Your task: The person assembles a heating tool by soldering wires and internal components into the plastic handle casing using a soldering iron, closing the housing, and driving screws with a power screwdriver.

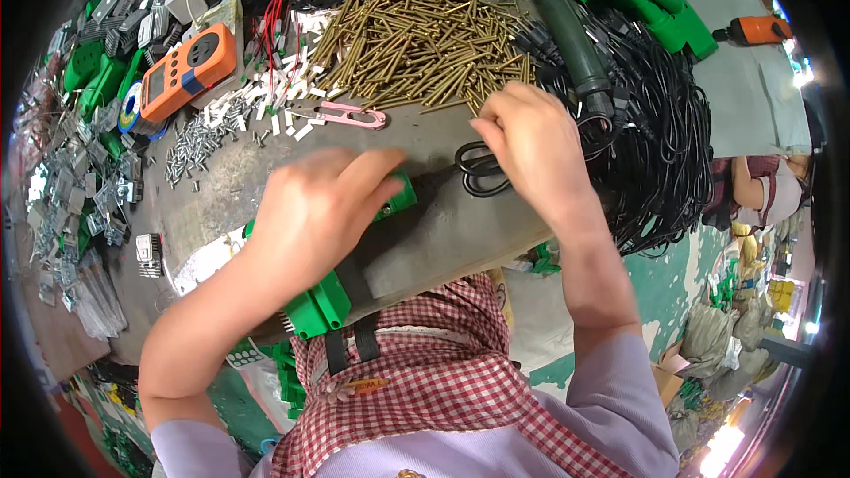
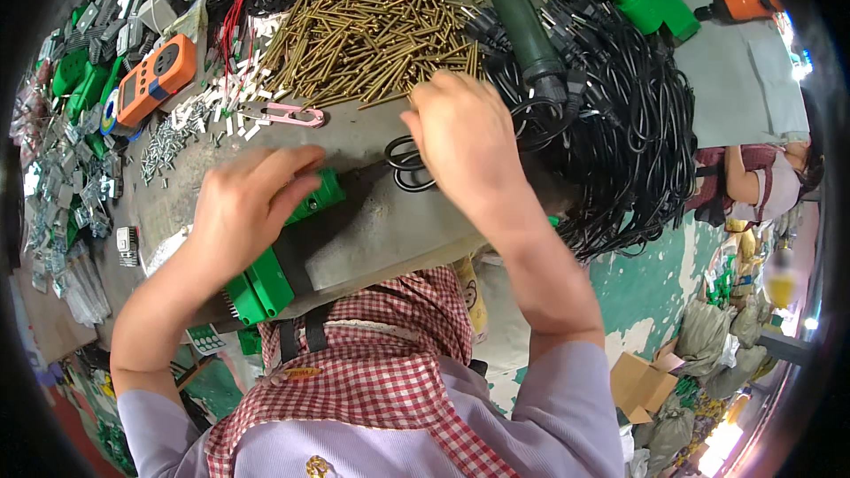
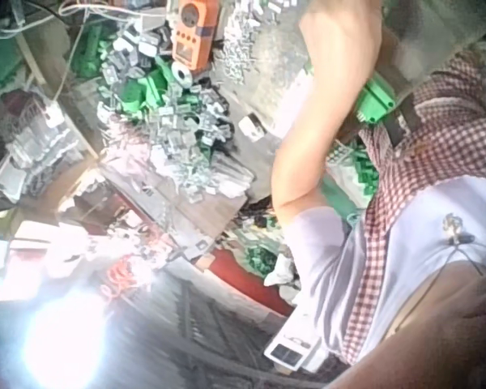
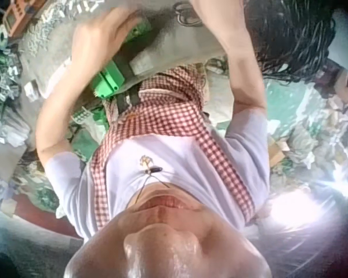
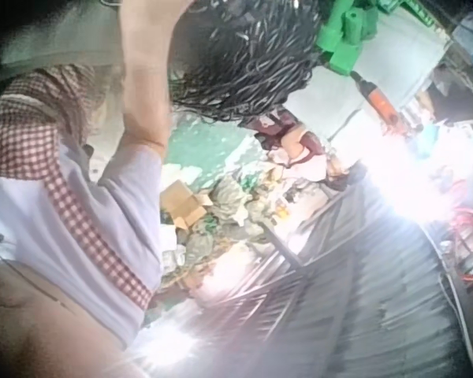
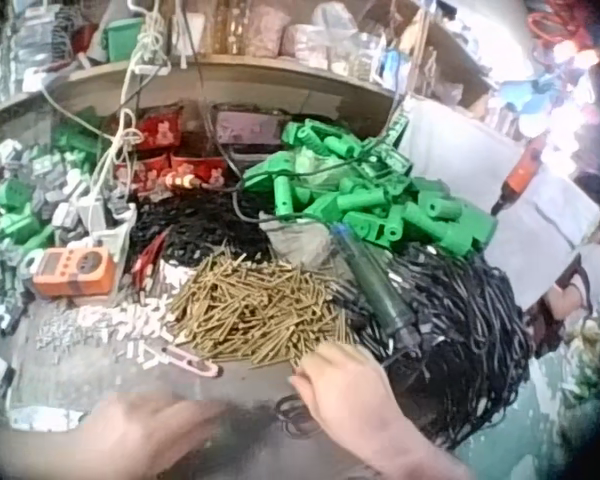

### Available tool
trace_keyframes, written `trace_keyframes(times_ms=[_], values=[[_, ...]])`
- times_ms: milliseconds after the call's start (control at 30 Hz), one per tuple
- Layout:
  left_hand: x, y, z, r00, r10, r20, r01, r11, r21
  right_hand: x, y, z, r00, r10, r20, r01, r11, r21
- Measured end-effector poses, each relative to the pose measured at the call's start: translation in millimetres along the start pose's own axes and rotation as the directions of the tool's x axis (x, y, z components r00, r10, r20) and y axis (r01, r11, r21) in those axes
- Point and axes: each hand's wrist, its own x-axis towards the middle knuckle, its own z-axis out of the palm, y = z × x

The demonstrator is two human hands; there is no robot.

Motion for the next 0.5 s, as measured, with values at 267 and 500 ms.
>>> trace_keyframes(times_ms=[267,500], values=[[104.4,-3.5,59.2,0.958,0.281,0.047,-0.284,0.920,0.270,15.2,6.5,18.0,0.991,0.106,0.084,-0.083,0.967,-0.240],[78.9,-22.5,24.4,0.981,0.194,-0.012,-0.191,0.971,0.144,1.5,-10.2,-40.5,0.996,0.075,0.042,-0.077,0.996,0.043]])
